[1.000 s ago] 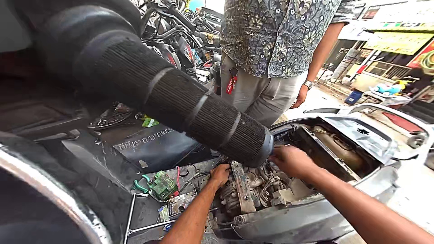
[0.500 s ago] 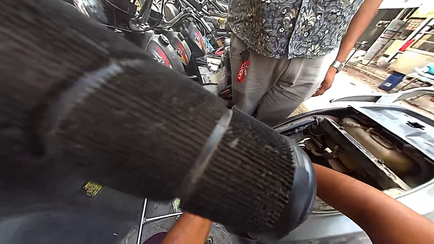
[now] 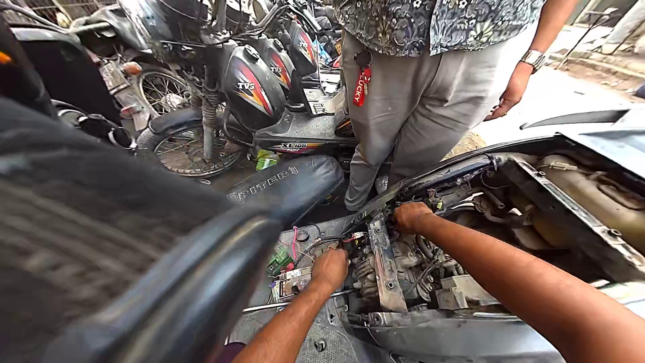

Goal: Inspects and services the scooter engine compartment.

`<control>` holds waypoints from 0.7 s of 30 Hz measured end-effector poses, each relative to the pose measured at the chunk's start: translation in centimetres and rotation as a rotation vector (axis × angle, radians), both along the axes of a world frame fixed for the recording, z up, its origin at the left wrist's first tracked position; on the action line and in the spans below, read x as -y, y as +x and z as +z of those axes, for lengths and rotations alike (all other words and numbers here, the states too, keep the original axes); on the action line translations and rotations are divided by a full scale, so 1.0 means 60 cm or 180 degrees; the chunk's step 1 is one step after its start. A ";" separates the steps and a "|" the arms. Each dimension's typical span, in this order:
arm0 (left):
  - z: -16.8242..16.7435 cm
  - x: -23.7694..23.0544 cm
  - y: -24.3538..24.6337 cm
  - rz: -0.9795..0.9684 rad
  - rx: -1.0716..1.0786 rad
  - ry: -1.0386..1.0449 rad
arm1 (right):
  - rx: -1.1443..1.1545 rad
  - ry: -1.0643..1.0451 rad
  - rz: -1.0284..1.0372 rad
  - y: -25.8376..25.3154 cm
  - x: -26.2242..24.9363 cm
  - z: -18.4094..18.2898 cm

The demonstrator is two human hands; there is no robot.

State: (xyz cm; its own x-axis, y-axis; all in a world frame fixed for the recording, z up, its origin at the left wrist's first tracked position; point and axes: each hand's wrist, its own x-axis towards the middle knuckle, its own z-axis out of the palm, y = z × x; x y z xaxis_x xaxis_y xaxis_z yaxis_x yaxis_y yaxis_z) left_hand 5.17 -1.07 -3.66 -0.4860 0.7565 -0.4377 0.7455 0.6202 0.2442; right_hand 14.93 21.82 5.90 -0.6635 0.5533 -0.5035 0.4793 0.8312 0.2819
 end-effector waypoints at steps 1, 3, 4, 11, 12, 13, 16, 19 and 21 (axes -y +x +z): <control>0.019 -0.005 0.013 0.0004 -0.0060 -0.0039 | -0.0023 -0.0035 -0.0023 0.005 -0.005 0.004; 0.060 -0.013 0.031 0.0077 -0.0248 0.0144 | -0.0061 -0.0057 0.0242 0.022 -0.027 0.007; 0.076 -0.016 0.036 0.0132 -0.0321 0.0394 | -0.0080 -0.0077 0.0458 0.032 -0.040 0.008; 0.050 -0.072 0.016 -0.0212 -0.0227 0.2425 | -0.0192 -0.0049 0.1505 0.059 -0.084 -0.007; 0.044 -0.084 0.013 -0.0280 -0.0237 0.2567 | -0.0244 -0.0025 0.1543 0.060 -0.086 -0.012; 0.041 -0.098 0.012 -0.0357 -0.0260 0.2632 | -0.0278 -0.0018 0.1544 0.058 -0.086 -0.013; 0.039 -0.139 0.018 -0.0593 -0.0473 0.2499 | -0.0246 -0.0166 0.1282 0.046 -0.072 0.012; 0.054 -0.171 0.045 -0.0606 -0.0959 0.1970 | -0.0160 -0.0272 0.1124 0.033 -0.059 0.041; 0.077 -0.190 0.066 -0.0757 -0.1262 0.1418 | -0.0111 -0.0312 0.1123 0.033 -0.056 0.052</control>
State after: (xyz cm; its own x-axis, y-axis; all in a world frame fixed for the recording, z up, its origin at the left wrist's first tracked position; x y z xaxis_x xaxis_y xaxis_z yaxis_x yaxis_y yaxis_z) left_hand 9.12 10.33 0.93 -0.3429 0.9314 0.1219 0.9368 0.3294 0.1180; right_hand 16.90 25.19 9.05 -0.8226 0.2376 -0.5166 0.1661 0.9693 0.1812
